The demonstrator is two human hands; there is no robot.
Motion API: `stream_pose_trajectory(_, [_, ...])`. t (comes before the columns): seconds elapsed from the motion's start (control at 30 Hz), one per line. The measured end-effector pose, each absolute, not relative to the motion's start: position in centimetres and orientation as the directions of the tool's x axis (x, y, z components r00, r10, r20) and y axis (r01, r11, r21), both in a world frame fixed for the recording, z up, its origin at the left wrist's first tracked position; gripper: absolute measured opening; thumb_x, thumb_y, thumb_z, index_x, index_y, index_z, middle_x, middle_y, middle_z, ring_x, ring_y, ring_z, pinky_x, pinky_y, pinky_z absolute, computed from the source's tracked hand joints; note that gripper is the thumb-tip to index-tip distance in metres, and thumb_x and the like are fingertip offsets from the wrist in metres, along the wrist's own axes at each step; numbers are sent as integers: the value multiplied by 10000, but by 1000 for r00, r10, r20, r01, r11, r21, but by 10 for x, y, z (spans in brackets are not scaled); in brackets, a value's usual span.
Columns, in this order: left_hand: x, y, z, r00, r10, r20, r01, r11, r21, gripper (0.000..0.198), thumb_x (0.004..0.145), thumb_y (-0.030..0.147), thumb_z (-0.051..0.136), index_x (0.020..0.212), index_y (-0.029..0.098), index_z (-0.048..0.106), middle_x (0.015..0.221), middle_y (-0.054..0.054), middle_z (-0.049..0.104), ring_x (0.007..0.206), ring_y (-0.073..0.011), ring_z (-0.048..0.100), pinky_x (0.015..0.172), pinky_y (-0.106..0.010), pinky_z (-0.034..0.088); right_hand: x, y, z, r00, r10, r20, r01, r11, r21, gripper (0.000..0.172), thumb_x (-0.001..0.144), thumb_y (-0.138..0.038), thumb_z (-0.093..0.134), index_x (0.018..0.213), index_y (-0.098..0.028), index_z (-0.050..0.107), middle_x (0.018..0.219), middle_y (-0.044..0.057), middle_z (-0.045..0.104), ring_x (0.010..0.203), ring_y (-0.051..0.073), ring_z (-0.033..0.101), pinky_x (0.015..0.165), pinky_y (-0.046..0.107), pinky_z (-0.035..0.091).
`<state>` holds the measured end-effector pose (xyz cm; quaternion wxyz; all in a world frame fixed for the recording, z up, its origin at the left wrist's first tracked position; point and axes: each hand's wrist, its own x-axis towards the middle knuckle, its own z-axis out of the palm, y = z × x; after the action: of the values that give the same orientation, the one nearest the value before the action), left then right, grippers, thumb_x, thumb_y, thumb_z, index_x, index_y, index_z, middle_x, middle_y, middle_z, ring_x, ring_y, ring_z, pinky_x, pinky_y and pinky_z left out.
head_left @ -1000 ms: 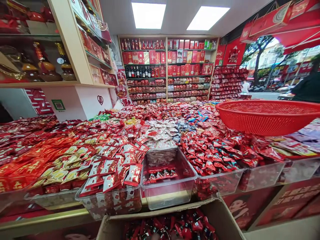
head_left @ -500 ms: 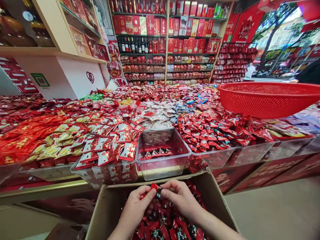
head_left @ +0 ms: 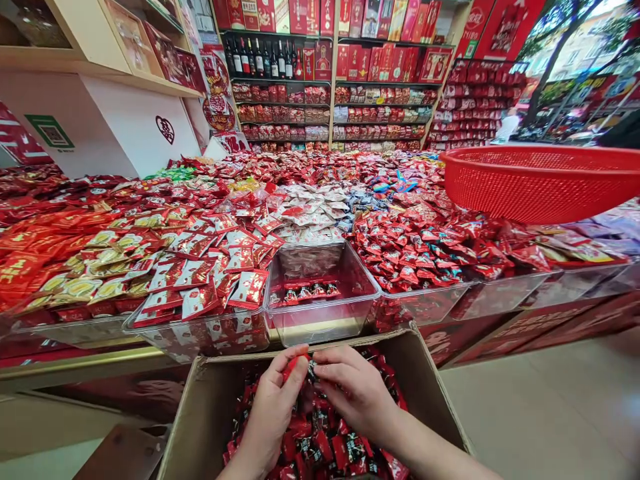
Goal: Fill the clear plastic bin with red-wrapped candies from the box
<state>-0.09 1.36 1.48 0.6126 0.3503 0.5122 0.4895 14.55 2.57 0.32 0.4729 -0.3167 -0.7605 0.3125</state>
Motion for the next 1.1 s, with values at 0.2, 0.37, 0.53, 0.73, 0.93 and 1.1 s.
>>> stream_pose_trajectory(0.2, [-5,15,10,-75,977,-201,-199,183,963,498,647,275,635,1112,200,474,904,-33,644,831,-168,576,762,-268,425,142,24,5,-220,951,215,90,240,-967,296,706,-308,543,966,-170,521,933,75,555,813,144,525,723,278,430])
stream_pose_trajectory(0.37, [-4,15,11,-48,939,-340,-371,299,879,267,598,255,677,842,168,613,683,13,663,619,-112,591,623,-214,455,139,31,-2,-224,972,-69,-154,-105,-982,217,635,-309,621,756,-144,549,697,14,578,639,98,520,616,228,421])
stream_pose_trajectory(0.53, [-2,14,12,-97,900,-424,-469,334,817,215,545,248,713,728,168,634,613,28,661,496,-84,562,508,-187,441,142,32,-2,-240,964,-115,-240,-174,-955,208,592,-298,660,676,-139,556,664,6,586,598,86,520,581,214,415])
stream_pose_trajectory(0.73, [-4,13,4,-120,905,-409,-483,306,820,210,554,252,710,738,175,642,654,14,678,557,-102,600,638,-224,462,140,31,-4,-341,916,-211,-237,-301,-924,282,584,-347,655,698,-130,515,596,-8,572,492,87,525,516,234,425])
stream_pose_trajectory(0.93, [-12,10,17,-119,906,-407,-517,294,804,284,550,334,696,776,172,639,650,3,674,515,-121,583,508,-216,450,142,29,18,-364,921,-138,-31,-160,-987,216,642,-312,603,646,-131,486,547,-5,551,483,72,488,466,196,371])
stream_pose_trajectory(1.1, [-35,16,7,-88,897,-433,-408,364,837,331,578,400,655,810,168,611,669,-29,671,513,-118,564,441,-193,401,158,81,86,-197,971,134,148,164,-975,156,652,-282,578,654,-138,519,558,-7,549,488,64,469,448,184,353])
